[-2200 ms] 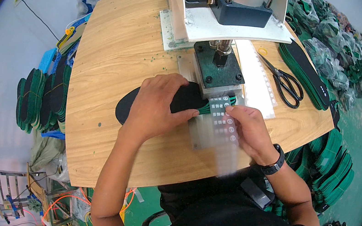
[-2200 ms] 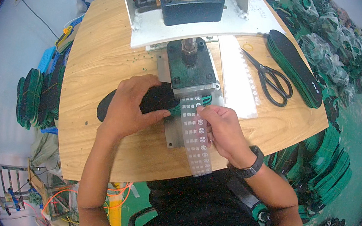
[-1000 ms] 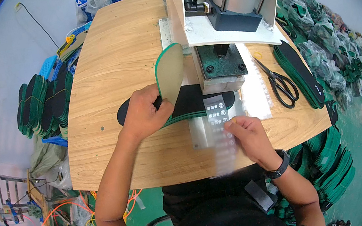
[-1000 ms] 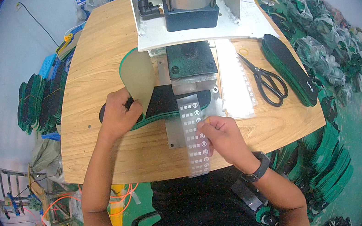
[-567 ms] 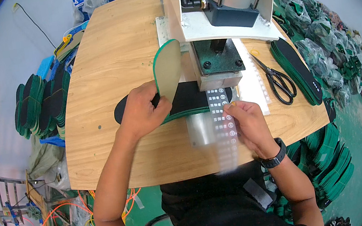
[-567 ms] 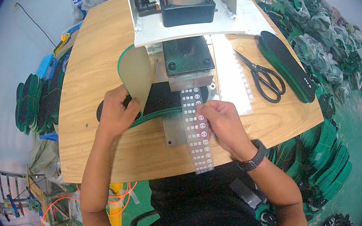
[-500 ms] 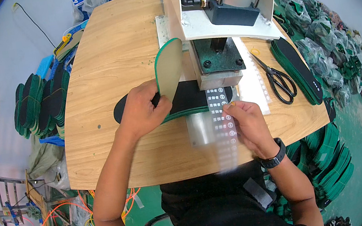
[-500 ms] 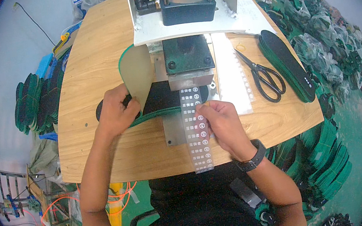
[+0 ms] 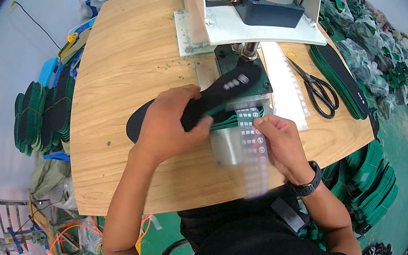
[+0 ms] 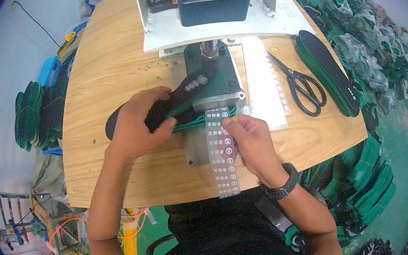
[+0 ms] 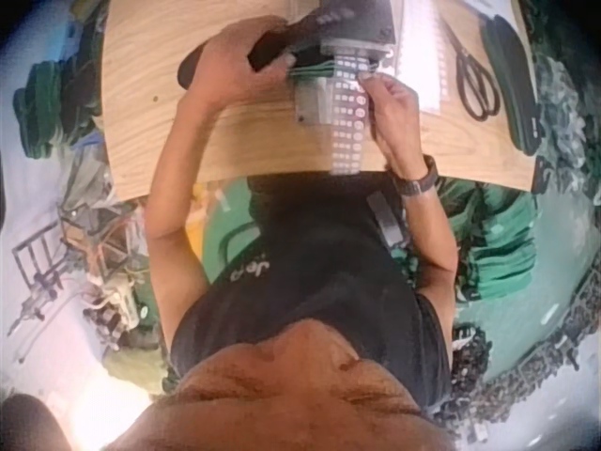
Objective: The person cuts a strip of stickers with scissors and then peels individual labels one by one, applying them to the surface of green and black shoe insoles and stacking the finished pieces.
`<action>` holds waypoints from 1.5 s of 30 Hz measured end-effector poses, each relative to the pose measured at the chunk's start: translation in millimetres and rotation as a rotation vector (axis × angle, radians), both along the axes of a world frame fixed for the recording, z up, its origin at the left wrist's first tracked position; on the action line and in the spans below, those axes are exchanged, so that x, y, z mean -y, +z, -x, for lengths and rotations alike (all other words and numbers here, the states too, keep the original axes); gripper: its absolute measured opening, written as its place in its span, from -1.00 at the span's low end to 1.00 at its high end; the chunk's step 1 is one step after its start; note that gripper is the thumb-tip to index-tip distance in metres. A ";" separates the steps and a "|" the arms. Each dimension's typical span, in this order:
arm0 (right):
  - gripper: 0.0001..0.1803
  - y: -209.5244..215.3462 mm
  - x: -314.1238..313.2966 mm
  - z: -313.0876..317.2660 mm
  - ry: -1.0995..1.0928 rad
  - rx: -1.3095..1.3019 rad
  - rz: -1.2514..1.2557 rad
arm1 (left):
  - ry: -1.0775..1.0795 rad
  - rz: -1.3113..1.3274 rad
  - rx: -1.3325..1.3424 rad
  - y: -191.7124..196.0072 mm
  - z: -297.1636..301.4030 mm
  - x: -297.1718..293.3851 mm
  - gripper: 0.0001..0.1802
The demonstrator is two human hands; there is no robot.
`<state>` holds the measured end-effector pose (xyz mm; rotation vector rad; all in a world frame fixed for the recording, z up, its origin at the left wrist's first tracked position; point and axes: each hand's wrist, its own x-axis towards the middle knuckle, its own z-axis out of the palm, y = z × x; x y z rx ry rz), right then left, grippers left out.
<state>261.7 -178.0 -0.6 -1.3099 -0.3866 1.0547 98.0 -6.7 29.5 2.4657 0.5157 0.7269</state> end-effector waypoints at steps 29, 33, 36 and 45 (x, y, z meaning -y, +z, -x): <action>-0.78 4.3 -1.7 3.5 -0.043 -0.087 -0.044 | 0.175 0.392 0.178 1.1 8.5 -7.6 -0.84; -0.78 2.7 -2.6 2.2 -0.038 -0.082 -0.040 | 0.166 0.384 0.149 1.3 8.8 -7.3 -0.85; -0.78 5.2 -3.1 3.9 -0.044 -0.102 -0.018 | 0.169 0.393 0.114 -0.7 9.7 -8.3 -0.84; -0.69 1.5 0.1 4.1 0.004 -0.033 -0.013 | 0.001 0.138 0.004 8.4 -3.4 -1.6 -0.44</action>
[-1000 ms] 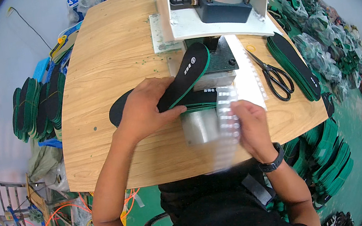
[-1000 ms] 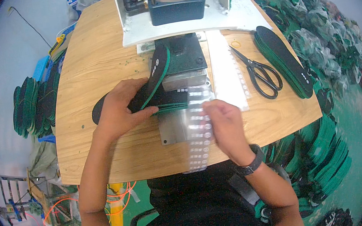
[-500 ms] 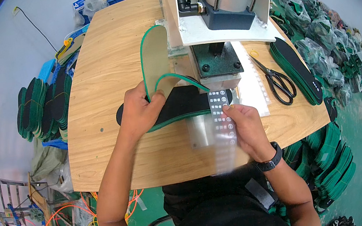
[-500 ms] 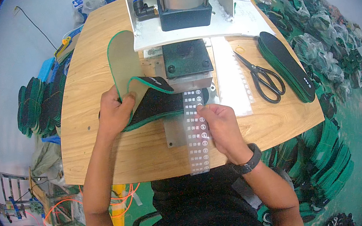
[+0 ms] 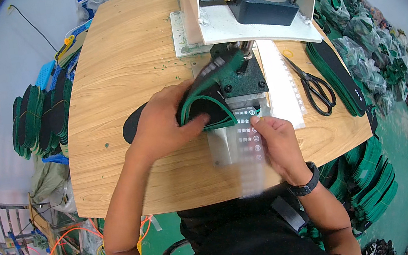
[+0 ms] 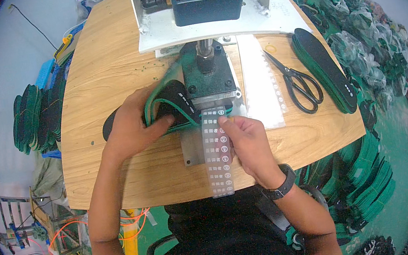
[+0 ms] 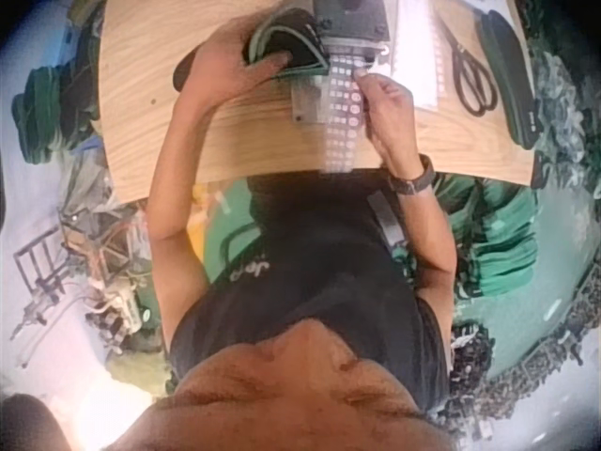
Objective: The person cuts a strip of stickers with scissors and then peels individual labels one by one, applying them to the surface of green and black shoe insoles and stacking the finished pieces.
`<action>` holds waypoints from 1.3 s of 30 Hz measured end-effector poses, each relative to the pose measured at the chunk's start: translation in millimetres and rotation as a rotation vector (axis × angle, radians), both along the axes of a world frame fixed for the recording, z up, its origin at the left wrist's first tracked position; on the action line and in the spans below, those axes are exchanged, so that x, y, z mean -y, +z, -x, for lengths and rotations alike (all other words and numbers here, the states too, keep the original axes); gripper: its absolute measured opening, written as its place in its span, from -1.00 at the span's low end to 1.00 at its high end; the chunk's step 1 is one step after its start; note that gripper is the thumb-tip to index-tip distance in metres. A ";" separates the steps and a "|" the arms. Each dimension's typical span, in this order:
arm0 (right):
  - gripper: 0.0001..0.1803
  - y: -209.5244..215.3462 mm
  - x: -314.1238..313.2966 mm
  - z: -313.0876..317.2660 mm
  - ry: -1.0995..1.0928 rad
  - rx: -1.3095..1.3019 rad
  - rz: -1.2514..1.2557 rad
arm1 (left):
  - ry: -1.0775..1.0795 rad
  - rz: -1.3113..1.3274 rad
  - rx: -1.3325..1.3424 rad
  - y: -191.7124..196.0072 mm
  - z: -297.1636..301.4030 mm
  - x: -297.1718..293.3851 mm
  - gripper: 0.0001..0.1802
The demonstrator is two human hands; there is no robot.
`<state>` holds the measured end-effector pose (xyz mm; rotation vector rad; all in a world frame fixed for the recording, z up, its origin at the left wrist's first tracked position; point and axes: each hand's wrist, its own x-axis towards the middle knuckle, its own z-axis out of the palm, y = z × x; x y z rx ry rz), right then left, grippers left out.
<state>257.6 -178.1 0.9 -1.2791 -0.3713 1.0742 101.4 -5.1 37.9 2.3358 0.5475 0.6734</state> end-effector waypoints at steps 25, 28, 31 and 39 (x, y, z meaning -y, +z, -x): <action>-0.81 13.4 12.6 -12.4 -0.224 -0.114 -0.125 | -0.006 -0.101 -0.017 -3.3 4.6 7.9 -0.32; -0.80 1.6 6.9 -8.9 -0.119 -0.106 -0.071 | 0.096 0.041 -0.036 7.6 5.1 10.6 -0.45; -0.78 -0.1 3.0 -3.2 -0.060 -0.072 -0.007 | 0.219 0.206 0.100 1.3 14.0 -1.3 -0.64; -0.74 0.0 -1.8 -8.6 0.036 0.027 0.054 | 0.209 0.321 0.226 -2.5 12.8 -2.6 -0.92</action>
